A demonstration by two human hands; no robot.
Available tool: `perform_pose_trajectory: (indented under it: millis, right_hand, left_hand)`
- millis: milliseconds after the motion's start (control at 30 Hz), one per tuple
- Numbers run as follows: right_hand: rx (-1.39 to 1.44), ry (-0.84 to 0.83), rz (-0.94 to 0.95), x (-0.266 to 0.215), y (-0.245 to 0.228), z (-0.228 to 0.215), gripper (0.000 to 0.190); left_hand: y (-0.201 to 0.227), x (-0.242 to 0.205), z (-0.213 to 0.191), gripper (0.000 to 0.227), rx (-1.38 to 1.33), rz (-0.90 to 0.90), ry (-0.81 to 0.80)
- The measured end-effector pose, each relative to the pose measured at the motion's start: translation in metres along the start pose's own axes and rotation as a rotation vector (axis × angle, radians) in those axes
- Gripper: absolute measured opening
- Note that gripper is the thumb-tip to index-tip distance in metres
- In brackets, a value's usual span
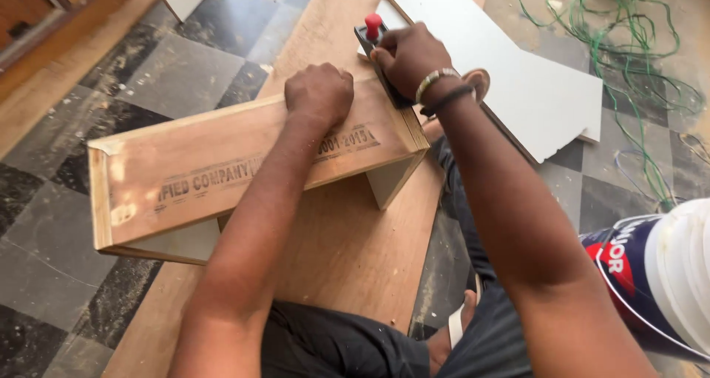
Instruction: Using a hand plane to smooth and level the edges of a wooden drawer assembly.
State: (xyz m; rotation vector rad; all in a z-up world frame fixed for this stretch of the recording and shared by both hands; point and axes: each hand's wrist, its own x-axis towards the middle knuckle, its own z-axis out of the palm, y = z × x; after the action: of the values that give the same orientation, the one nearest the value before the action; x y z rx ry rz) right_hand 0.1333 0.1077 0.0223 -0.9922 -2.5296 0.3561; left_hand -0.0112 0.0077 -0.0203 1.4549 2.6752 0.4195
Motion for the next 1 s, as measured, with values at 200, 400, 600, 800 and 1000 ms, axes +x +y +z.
perform_pose_trajectory:
  millis: [200, 400, 600, 800, 1000]
  right_hand:
    - [-0.042, -0.110, 0.063, -0.117, 0.008, -0.041, 0.032]
    - [0.035, -0.125, 0.092, -0.193, 0.004, -0.072, 0.033]
    - [-0.044, 0.026, -0.106, -0.037, 0.017, -0.008, 0.030]
    - [0.072, 0.012, -0.108, -0.027, 0.021, 0.001, 0.030]
    - [0.034, -0.083, -0.038, -0.194, 0.008, -0.072, 0.035]
  left_hand:
    - [-0.003, -0.001, 0.007, 0.051, -0.022, 0.048, 0.012]
    - [0.012, -0.009, -0.009, 0.053, 0.035, -0.033, -0.075]
    - [0.005, -0.010, 0.000, 0.052, 0.049, 0.034, -0.014]
    - [0.002, -0.007, -0.003, 0.052, 0.008, -0.015, -0.015]
    - [0.009, -0.009, -0.011, 0.055, 0.018, -0.036, -0.102]
